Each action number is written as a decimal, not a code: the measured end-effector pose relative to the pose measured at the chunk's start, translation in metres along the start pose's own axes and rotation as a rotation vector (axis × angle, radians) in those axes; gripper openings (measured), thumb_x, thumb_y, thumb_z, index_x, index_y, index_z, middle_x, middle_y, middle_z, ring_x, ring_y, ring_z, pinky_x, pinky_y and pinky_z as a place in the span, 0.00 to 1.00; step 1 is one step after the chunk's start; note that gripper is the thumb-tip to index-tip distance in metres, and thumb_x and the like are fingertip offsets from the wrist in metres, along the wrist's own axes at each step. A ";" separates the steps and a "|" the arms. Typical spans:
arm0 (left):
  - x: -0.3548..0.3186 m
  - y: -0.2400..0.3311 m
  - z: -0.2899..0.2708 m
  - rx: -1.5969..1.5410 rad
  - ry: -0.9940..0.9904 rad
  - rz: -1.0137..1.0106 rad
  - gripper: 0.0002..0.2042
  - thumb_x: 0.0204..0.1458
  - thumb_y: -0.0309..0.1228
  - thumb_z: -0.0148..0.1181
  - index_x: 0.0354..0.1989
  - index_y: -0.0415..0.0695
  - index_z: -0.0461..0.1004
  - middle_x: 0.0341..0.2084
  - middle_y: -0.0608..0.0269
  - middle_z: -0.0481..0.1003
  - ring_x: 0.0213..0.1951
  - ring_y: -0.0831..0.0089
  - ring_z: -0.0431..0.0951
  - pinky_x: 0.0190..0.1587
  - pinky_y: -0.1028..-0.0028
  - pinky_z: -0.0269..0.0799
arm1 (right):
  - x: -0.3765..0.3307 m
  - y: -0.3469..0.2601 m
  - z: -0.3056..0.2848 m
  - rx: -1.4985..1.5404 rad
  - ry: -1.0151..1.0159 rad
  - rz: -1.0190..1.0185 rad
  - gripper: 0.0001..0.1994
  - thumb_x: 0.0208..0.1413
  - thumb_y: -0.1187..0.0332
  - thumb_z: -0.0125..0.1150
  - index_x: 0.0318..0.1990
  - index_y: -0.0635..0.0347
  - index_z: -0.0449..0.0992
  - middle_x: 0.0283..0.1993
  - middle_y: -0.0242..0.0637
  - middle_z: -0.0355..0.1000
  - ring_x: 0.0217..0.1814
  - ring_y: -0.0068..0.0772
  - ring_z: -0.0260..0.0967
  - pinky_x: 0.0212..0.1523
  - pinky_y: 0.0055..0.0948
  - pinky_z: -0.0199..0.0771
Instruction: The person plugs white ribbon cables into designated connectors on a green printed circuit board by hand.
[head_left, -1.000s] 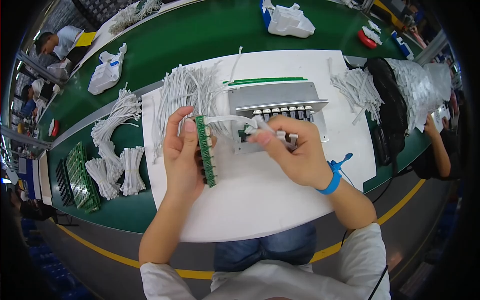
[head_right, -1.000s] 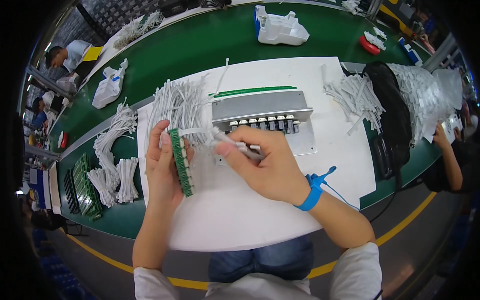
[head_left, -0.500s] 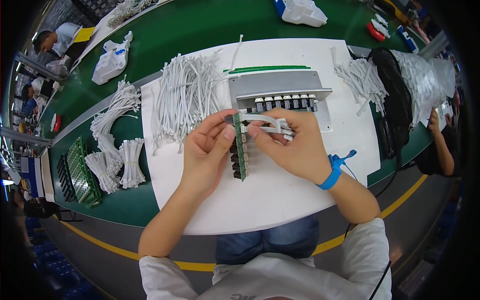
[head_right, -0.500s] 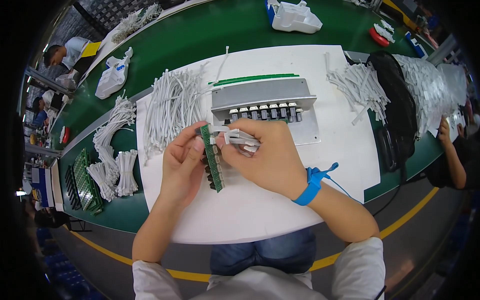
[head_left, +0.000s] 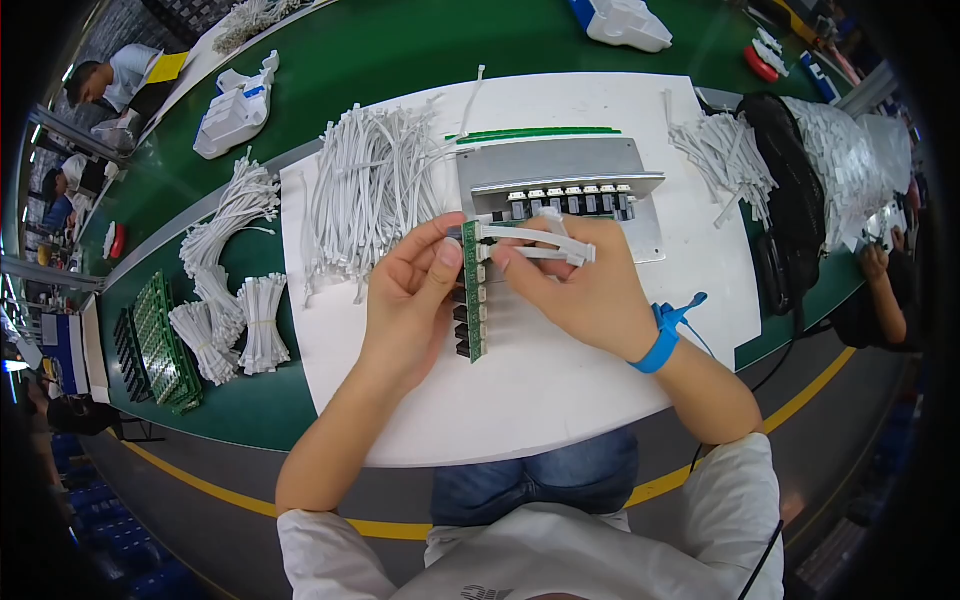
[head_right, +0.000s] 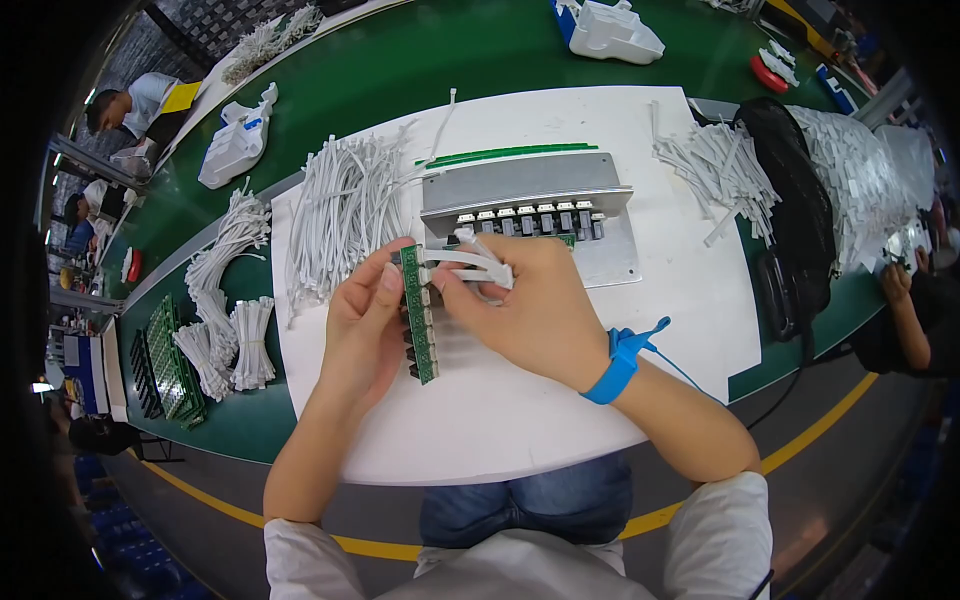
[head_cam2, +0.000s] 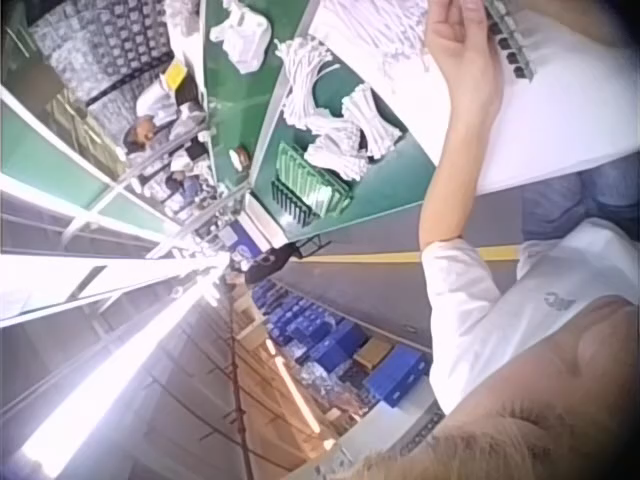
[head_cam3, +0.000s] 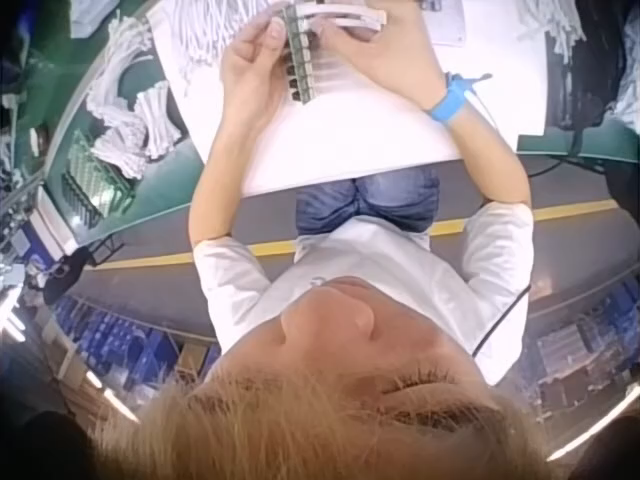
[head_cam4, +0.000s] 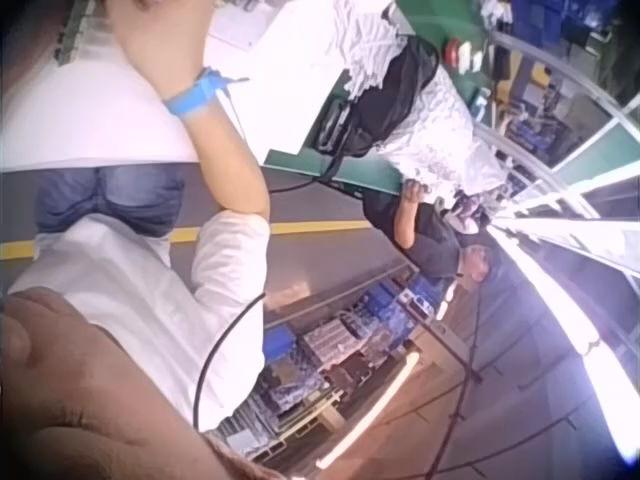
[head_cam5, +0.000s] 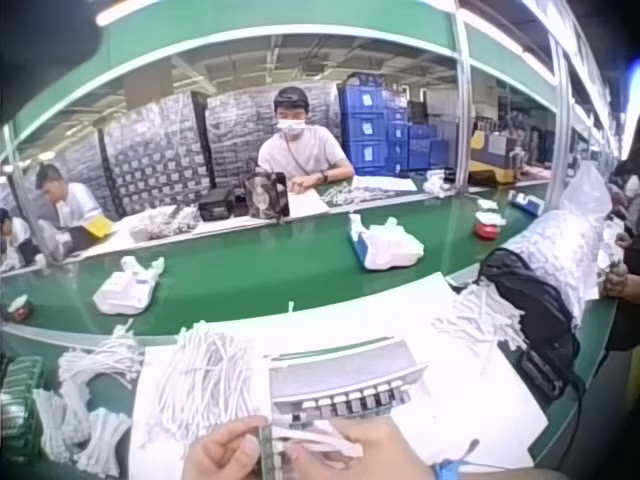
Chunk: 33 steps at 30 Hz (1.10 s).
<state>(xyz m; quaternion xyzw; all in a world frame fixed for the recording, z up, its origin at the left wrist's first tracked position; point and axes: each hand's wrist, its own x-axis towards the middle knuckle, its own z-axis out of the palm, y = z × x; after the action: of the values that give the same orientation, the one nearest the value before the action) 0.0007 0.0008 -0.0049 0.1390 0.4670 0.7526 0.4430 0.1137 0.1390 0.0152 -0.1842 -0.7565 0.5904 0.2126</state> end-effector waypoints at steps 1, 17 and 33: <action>0.001 0.000 0.000 0.000 0.000 0.001 0.15 0.60 0.29 0.53 0.54 0.37 0.67 0.41 0.62 0.76 0.41 0.79 0.75 0.45 0.78 0.71 | 0.000 0.002 0.000 0.000 0.000 -0.001 0.08 0.50 0.70 0.64 0.32 0.67 0.77 0.22 0.35 0.73 0.22 0.16 0.65 0.22 0.19 0.65; -0.003 -0.008 -0.002 0.153 -0.039 0.063 0.13 0.61 0.33 0.54 0.48 0.37 0.67 0.39 0.66 0.75 0.40 0.85 0.71 0.44 0.83 0.66 | 0.002 0.004 -0.001 -0.031 0.015 -0.001 0.08 0.46 0.70 0.65 0.29 0.67 0.77 0.20 0.33 0.72 0.21 0.15 0.62 0.21 0.17 0.62; -0.001 -0.006 -0.004 0.032 -0.027 -0.020 0.14 0.61 0.34 0.54 0.50 0.38 0.67 0.39 0.65 0.75 0.38 0.83 0.72 0.41 0.82 0.67 | -0.001 -0.002 0.003 0.035 0.061 0.061 0.06 0.46 0.71 0.66 0.29 0.65 0.78 0.24 0.28 0.74 0.28 0.13 0.66 0.25 0.16 0.66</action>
<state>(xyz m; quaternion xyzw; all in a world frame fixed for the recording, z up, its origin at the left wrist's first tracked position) 0.0025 -0.0016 -0.0119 0.1518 0.4743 0.7385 0.4545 0.1130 0.1354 0.0159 -0.2212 -0.7334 0.6038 0.2205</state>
